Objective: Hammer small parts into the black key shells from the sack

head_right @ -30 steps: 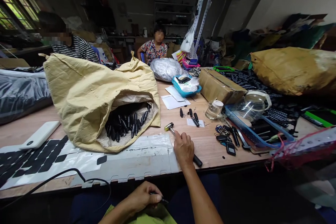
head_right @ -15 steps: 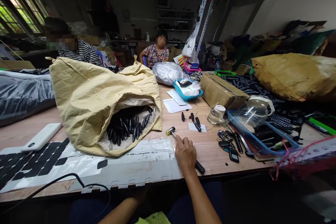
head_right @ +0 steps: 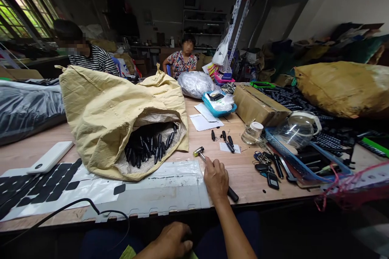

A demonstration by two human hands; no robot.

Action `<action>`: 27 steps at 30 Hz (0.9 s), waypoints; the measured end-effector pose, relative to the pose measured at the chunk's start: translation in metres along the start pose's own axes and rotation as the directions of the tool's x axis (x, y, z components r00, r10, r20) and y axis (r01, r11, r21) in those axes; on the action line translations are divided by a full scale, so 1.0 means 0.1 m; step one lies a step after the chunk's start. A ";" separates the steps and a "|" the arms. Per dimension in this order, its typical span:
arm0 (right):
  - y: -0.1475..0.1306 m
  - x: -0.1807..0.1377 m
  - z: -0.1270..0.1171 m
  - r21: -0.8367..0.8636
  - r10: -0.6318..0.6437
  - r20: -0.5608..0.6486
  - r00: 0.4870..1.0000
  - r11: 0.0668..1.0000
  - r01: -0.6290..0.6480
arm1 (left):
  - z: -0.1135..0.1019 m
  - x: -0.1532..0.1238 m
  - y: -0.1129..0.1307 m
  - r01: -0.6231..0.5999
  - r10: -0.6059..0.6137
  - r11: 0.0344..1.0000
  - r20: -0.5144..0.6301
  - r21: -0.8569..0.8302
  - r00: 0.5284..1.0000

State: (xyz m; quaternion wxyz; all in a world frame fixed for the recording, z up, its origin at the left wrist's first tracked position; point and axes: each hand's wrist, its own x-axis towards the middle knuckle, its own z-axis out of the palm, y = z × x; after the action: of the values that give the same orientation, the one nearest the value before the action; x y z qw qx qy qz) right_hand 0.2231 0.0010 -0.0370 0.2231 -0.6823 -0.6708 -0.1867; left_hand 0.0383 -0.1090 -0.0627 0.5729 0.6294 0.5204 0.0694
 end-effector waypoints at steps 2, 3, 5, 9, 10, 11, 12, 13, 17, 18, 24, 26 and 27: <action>0.00 0.00 0.00 0.006 0.006 0.008 1.000 1.000 -0.006 | -0.10 -0.16 0.25 -0.104 0.096 0.990 0.089 0.095 0.991; 0.00 0.00 0.00 0.007 0.009 0.011 1.000 1.000 -0.009 | -0.20 -0.21 0.39 -0.162 0.151 0.984 0.137 0.077 0.979; 0.00 0.00 0.00 0.005 0.014 0.016 1.000 1.000 -0.014 | -0.47 -0.23 0.65 -0.225 0.223 0.974 0.139 -0.004 0.965; 0.00 0.00 0.00 0.004 0.007 0.010 1.000 1.000 -0.007 | -1.13 -0.01 0.94 -0.158 0.201 0.979 -0.445 0.133 0.873; 0.01 0.01 0.00 0.005 0.003 0.005 1.000 1.000 -0.003 | -1.29 0.06 0.95 -0.071 0.173 0.978 -0.586 0.194 0.792; 0.01 0.01 0.00 0.006 -0.001 0.000 1.000 1.000 0.001 | -1.42 0.11 0.95 0.027 0.152 0.970 -0.692 0.240 0.706; 0.00 0.01 0.00 0.006 -0.003 -0.004 1.000 1.000 0.003 | -1.53 0.15 0.93 0.130 0.127 0.955 -0.766 0.266 0.630; 0.00 0.01 0.01 0.006 -0.004 -0.005 1.000 1.000 0.004 | -1.62 0.18 0.90 0.223 0.103 0.935 -0.812 0.276 0.574; -0.01 0.02 0.00 0.001 0.006 0.001 1.000 1.000 -0.006 | -1.74 0.22 0.82 0.439 -0.004 0.858 -0.852 0.266 0.524; -0.01 0.02 -0.01 0.001 0.008 0.001 1.000 1.000 -0.008 | -1.73 0.22 0.80 0.462 -0.024 0.846 -0.848 0.266 0.530; -0.01 0.01 -0.01 -0.003 0.012 0.003 1.000 1.000 -0.012 | -1.70 0.18 0.74 0.468 -0.027 0.835 -0.827 0.290 0.561; -0.02 0.02 -0.02 -0.003 0.014 0.012 1.000 1.000 -0.014 | -1.70 0.14 0.70 0.411 0.028 0.857 -0.823 0.312 0.567; -0.02 0.02 -0.02 -0.005 0.017 0.018 1.000 1.000 -0.017 | -1.70 0.12 0.69 0.357 0.074 0.873 -0.812 0.333 0.579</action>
State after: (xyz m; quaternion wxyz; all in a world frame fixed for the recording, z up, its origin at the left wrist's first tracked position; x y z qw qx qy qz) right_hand 0.2212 0.0015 -0.0339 0.2168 -0.6900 -0.6666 -0.1802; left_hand -0.0328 0.0231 0.0426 0.1112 0.6009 0.7726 0.1721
